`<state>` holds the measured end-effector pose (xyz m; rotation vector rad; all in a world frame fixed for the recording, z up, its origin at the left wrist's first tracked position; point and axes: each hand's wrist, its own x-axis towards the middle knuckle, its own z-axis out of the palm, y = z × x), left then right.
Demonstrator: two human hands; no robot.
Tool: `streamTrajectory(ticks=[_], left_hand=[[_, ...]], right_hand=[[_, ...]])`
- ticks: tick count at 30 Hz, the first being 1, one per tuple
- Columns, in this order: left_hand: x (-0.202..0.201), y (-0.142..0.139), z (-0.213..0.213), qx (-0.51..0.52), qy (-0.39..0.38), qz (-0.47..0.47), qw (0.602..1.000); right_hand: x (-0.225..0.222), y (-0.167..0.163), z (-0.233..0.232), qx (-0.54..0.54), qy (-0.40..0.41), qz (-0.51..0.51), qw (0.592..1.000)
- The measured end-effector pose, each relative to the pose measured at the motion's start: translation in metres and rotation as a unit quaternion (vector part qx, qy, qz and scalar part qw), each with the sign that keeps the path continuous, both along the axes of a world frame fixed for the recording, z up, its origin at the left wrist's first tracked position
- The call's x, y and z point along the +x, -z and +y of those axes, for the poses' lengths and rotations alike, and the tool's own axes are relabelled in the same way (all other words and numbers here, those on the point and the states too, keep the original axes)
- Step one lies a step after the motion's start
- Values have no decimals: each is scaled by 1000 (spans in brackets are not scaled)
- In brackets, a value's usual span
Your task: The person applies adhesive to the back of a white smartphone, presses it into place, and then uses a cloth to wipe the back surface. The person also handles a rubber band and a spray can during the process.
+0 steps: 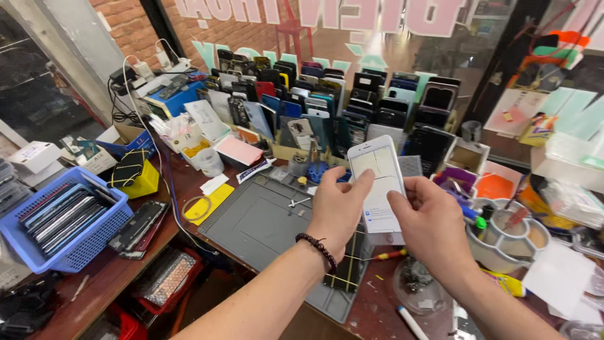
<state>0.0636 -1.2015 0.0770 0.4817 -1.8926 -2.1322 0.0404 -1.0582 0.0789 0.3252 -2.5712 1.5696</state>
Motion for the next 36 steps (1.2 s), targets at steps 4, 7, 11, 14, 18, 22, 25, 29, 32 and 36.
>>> streamTrajectory(ticks=[4,7,11,14,18,22,25,29,32,36], left_hand=[[-3,8,-65,184,61,-24,981],[-20,22,-107,271,47,15,961],[-49,43,-167,257,-26,-21,966],[-61,58,-218,269,7,-69,961],[-80,62,-267,281,45,-67,956],[-99,63,-308,267,48,-17,962],[-109,66,-334,274,30,-4,961],[-122,66,-391,343,64,-17,937],[-125,75,-435,362,71,-37,929],[-122,97,-516,314,-17,-79,946]], right_hand=[[16,6,-79,139,-25,201,969],[18,16,-128,261,-39,234,936],[-24,25,-174,214,-159,246,932],[-65,34,-204,136,-163,227,951],[-114,40,-252,79,-148,-118,979],[-133,44,-294,-56,-164,-257,951],[-138,47,-323,-128,-174,-307,927],[-149,52,-371,-141,-201,-287,926],[-162,58,-410,-71,-213,-287,931],[-200,74,-493,91,-197,-227,949]])
